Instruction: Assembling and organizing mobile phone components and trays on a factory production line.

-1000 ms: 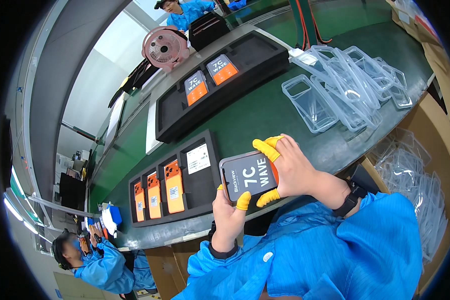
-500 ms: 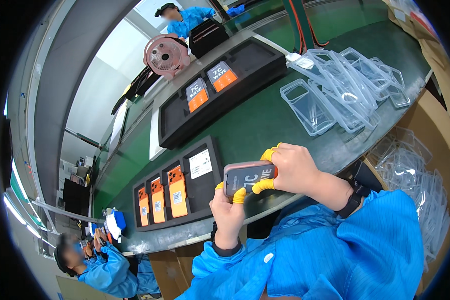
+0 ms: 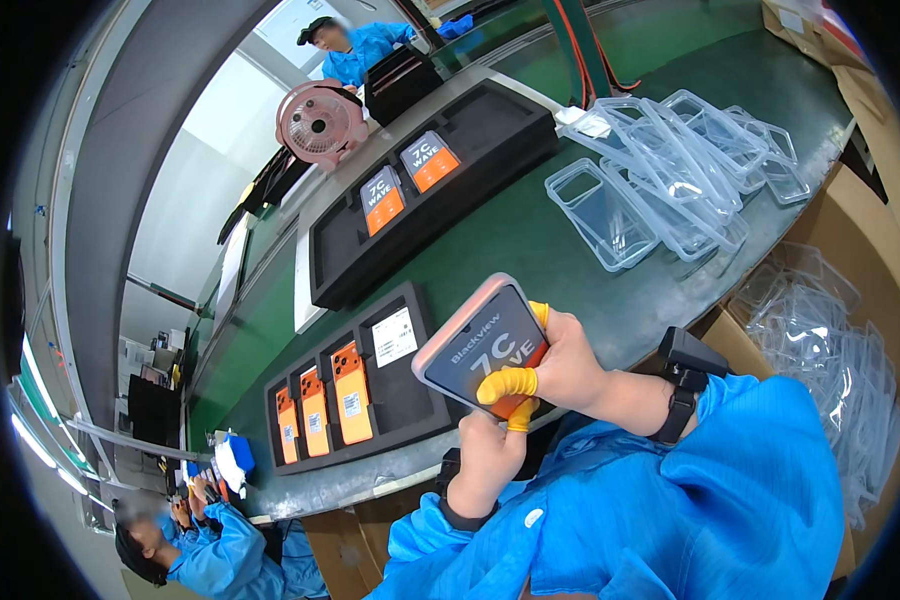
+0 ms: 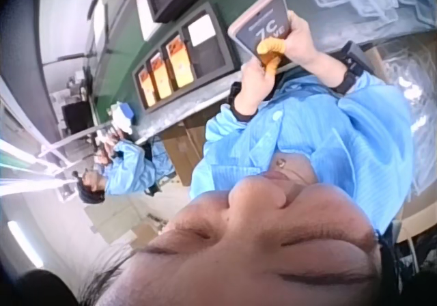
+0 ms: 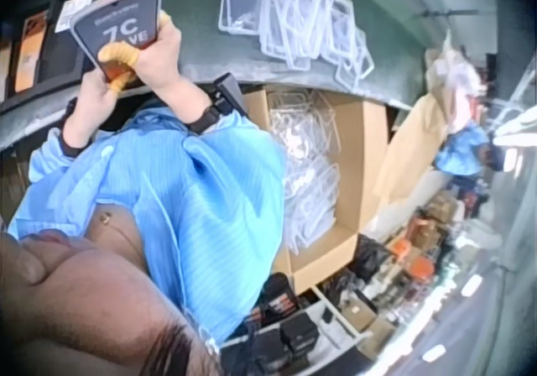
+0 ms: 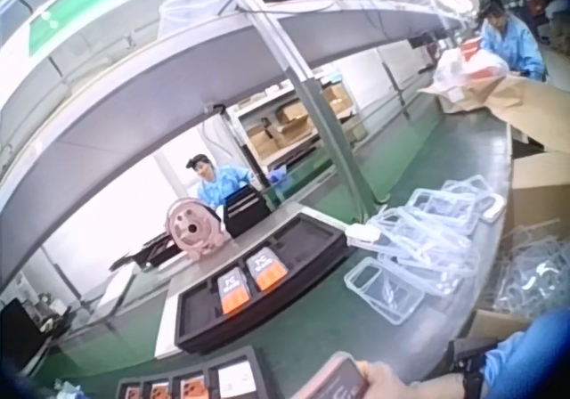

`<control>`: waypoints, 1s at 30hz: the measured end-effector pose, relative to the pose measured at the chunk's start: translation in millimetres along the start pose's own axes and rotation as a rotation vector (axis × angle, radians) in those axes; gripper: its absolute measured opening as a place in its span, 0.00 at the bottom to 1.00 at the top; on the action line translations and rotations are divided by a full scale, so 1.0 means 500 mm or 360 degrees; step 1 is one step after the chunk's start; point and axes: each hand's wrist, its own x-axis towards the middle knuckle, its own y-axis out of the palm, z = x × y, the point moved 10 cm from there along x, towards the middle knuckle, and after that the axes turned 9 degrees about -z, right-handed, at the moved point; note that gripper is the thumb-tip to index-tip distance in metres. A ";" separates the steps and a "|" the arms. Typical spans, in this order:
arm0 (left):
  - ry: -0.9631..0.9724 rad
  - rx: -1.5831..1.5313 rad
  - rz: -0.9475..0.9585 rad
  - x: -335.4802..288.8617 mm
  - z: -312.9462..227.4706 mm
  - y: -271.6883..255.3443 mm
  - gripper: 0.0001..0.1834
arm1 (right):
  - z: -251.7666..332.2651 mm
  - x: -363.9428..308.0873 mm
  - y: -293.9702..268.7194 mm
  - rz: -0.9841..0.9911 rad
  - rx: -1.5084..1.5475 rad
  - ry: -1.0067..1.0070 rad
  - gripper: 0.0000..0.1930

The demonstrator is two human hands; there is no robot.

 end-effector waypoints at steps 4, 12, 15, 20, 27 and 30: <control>-0.0129 0.0139 -0.0091 -0.003 0.006 -0.016 0.09 | 0.000 -0.008 0.006 0.0015 0.0045 -0.0210 0.27; -0.0482 -0.0598 0.0034 0.000 0.082 -0.080 0.10 | 0.088 0.026 0.019 0.0262 -0.1058 -0.0937 0.32; -0.0788 -0.1146 -0.0276 0.005 0.150 -0.194 0.09 | 0.124 0.076 -0.089 -0.0364 -0.1883 -0.1087 0.28; -0.1131 -0.0727 -0.0071 0.020 0.318 -0.262 0.11 | 0.034 0.104 -0.218 -0.0379 -0.2558 -0.0725 0.19; -0.0479 0.1454 -0.0180 0.042 0.199 -0.273 0.15 | 0.121 0.077 -0.154 -0.0543 -0.2141 -0.1248 0.10; -0.0221 0.1508 -0.0339 0.029 0.136 -0.267 0.16 | 0.137 0.060 -0.101 -0.0187 -0.1897 -0.1349 0.11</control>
